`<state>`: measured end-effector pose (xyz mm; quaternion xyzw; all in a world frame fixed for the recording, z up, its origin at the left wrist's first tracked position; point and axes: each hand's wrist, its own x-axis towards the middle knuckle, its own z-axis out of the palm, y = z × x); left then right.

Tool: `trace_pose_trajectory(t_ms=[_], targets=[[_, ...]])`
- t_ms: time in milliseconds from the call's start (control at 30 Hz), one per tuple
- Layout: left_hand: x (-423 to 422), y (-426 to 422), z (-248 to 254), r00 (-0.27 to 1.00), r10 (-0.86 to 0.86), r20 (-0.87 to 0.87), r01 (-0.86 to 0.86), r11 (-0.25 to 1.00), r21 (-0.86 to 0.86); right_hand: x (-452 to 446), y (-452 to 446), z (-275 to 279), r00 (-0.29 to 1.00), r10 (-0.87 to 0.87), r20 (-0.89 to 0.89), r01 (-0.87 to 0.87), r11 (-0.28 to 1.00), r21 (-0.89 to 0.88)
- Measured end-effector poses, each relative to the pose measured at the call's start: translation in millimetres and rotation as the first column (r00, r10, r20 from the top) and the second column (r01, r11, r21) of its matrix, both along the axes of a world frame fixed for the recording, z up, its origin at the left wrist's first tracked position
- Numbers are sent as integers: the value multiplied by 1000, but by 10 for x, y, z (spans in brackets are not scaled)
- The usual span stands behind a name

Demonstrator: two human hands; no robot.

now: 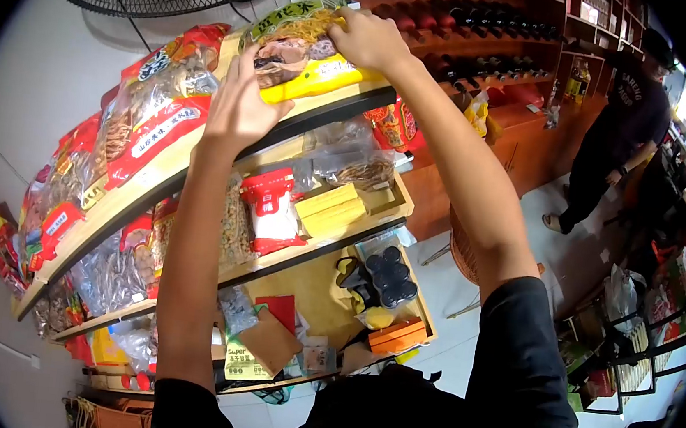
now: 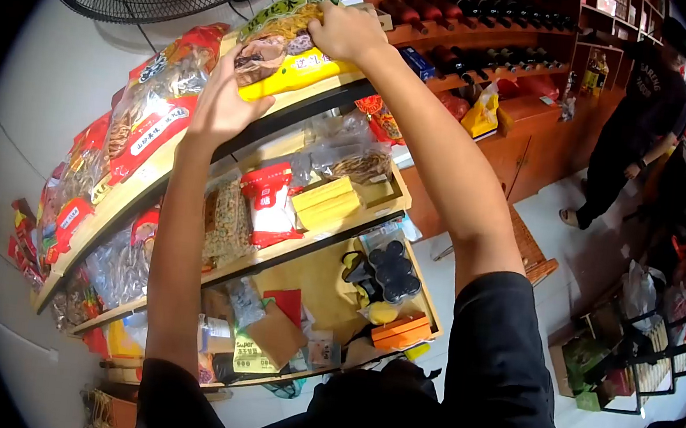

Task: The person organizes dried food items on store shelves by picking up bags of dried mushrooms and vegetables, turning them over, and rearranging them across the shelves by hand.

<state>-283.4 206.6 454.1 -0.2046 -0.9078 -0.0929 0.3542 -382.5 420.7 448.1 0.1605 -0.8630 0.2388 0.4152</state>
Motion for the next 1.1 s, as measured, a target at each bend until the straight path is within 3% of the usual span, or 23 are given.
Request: trace_pose_trajectory(t_ms=[67,133,233,300,367,433,500,633,767,833,933,967,1000,1033,1067,1100], targets=[[-6,11,54,997,70,38,-71,997,22,3,7,17,999,11,32,-11,1000,-3],[24,6,117,977,50,209,-61,997,45,36,6,41,999,8,53,-8,1000,3],[-27,-46,102,988,-49,148,45,998,34,65,34,37,994,105,35,-104,994,-47],[-67,-57,74,990,-16,139,11,999,37,45,54,50,996,91,20,-91,996,6],[-112,-91,71,988,-69,140,55,993,101,31,63,84,982,187,14,-183,973,-138],[-51,-47,102,985,-96,146,74,986,150,179,93,170,982,188,-20,-189,977,-102],[0,-13,134,966,-204,157,152,944,293,375,168,244,911,412,-7,-394,866,-309],[23,36,175,980,-197,-27,198,960,199,543,193,278,902,377,-208,-431,794,-428],[90,84,249,961,-269,-66,277,941,194,734,307,347,811,539,-225,-553,583,-595],[214,163,275,962,-265,-71,272,953,130,1018,399,408,863,481,-152,-462,634,-620],[399,265,208,949,-304,-84,311,946,95,1189,559,280,863,468,-188,-481,648,-590],[512,310,181,944,-323,-74,329,940,93,1346,603,224,890,390,-235,-454,714,-534],[632,375,130,923,-348,-163,360,932,44,1282,688,90,847,335,-413,-503,756,-418],[837,464,164,902,-427,-71,431,900,64,1481,729,5,883,356,-305,-468,692,-549],[881,452,46,876,-448,-176,454,891,-11,1714,715,-99,825,437,-359,-556,512,-655],[932,434,-73,839,-469,-278,464,882,-86,1716,859,-373,830,420,-367,-542,455,-706]])
